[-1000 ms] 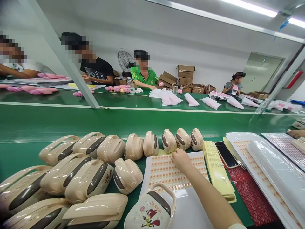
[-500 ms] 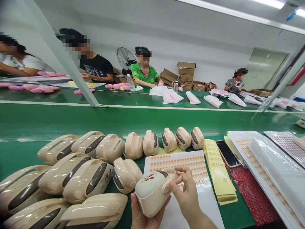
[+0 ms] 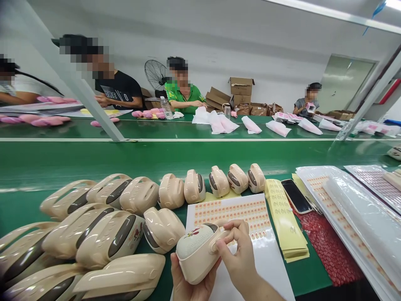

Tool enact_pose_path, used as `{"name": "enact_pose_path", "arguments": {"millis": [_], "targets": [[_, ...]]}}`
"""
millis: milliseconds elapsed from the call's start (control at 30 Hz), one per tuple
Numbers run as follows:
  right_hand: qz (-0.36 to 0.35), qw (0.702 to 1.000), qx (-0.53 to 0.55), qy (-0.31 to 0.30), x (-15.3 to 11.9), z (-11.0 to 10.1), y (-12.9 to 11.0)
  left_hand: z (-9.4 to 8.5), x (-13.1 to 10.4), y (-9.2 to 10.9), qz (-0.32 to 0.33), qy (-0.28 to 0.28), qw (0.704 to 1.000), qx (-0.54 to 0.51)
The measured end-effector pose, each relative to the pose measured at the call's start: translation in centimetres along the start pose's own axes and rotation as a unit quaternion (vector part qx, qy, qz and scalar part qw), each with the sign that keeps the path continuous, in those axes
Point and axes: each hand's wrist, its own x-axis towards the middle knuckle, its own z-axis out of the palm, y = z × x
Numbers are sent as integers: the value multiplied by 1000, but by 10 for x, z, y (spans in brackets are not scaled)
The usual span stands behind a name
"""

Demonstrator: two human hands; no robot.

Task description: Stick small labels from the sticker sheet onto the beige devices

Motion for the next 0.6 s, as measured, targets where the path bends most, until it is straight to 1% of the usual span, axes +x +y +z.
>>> {"name": "enact_pose_path", "arguments": {"millis": [100,200,267,333,400,433,467,500,533,567,600], "targets": [[-19,1000,-19,-9,0,0,5,4,2,1,-4,-43,999,4],[-58,997,-53,-7,-1,2,8,8,6,0,-5,-120,993,-14],[-118,989,-86,23,-2,3,6,12,9,-1,4,-160,987,-27],[-205,968,-132,63,-4,4,2,17,10,-2,11,-177,984,-31],[-296,930,-198,88,-6,3,0,22,10,-2,5,-182,983,-29],[-334,909,-232,88,-7,1,-1,24,10,-2,-2,-182,983,-27],[-360,891,-265,80,-7,-1,0,26,8,-1,-11,-177,984,-24],[-373,879,-290,71,-6,-3,1,26,7,0,-21,-164,986,-20],[-371,875,-304,62,-6,-5,3,26,5,1,-29,-146,989,-18],[-356,881,-307,52,-5,-6,4,25,4,2,-36,-125,991,-16],[-328,896,-298,43,-4,-5,6,23,3,2,-42,-101,994,-13]]}}
